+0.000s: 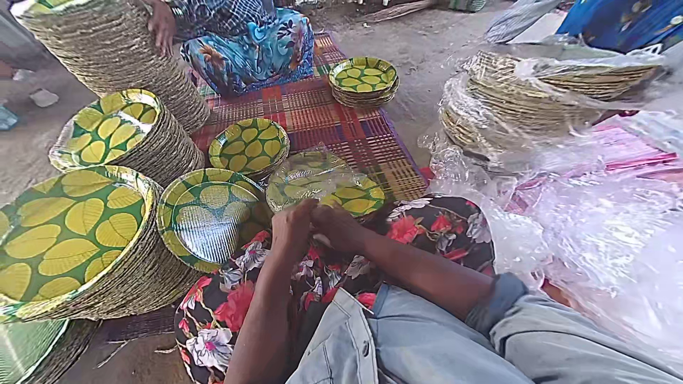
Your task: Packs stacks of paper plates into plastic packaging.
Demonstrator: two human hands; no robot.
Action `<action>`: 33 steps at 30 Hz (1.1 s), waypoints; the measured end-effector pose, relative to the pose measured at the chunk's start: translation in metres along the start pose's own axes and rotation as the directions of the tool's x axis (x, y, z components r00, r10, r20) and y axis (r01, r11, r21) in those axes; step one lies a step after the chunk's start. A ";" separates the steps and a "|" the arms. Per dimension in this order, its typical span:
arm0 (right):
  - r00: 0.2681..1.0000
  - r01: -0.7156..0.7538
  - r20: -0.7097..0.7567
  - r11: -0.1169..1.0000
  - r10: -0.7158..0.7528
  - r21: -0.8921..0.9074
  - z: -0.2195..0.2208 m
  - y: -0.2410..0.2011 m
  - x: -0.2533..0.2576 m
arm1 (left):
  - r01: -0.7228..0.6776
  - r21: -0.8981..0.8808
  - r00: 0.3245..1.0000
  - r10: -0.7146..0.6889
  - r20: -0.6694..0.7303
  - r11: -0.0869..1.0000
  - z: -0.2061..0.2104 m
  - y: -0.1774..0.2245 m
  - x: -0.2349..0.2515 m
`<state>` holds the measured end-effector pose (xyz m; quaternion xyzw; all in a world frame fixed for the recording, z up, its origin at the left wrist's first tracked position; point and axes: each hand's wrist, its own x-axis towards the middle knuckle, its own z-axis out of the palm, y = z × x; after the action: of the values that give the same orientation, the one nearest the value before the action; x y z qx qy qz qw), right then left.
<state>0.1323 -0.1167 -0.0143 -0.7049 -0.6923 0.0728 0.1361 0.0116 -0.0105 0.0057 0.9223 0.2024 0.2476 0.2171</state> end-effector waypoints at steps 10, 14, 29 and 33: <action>0.890 -0.110 -0.453 0.988 0.050 -0.108 0.008 0.057 -0.055 | 0.049 0.063 0.996 -0.045 -0.071 0.997 -0.027 -0.014 0.006; 0.843 -0.074 -0.537 0.988 -0.011 -0.137 0.010 0.053 -0.049 | 0.343 0.376 0.914 -0.399 0.080 0.861 -0.055 -0.003 0.004; 0.803 -0.062 -0.586 0.994 0.106 0.095 -0.005 0.060 -0.055 | 0.420 -0.729 0.881 -0.436 0.185 0.541 -0.026 -0.036 -0.011; 0.790 -0.074 -0.598 0.988 0.139 0.132 -0.007 0.057 -0.058 | 0.239 -0.970 0.770 -0.615 0.169 0.032 -0.004 -0.014 -0.009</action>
<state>0.1876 -0.1751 -0.0289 -0.7212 -0.5670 -0.1135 0.3815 -0.0018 -0.0020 -0.0017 0.4136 0.2999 0.3730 0.7745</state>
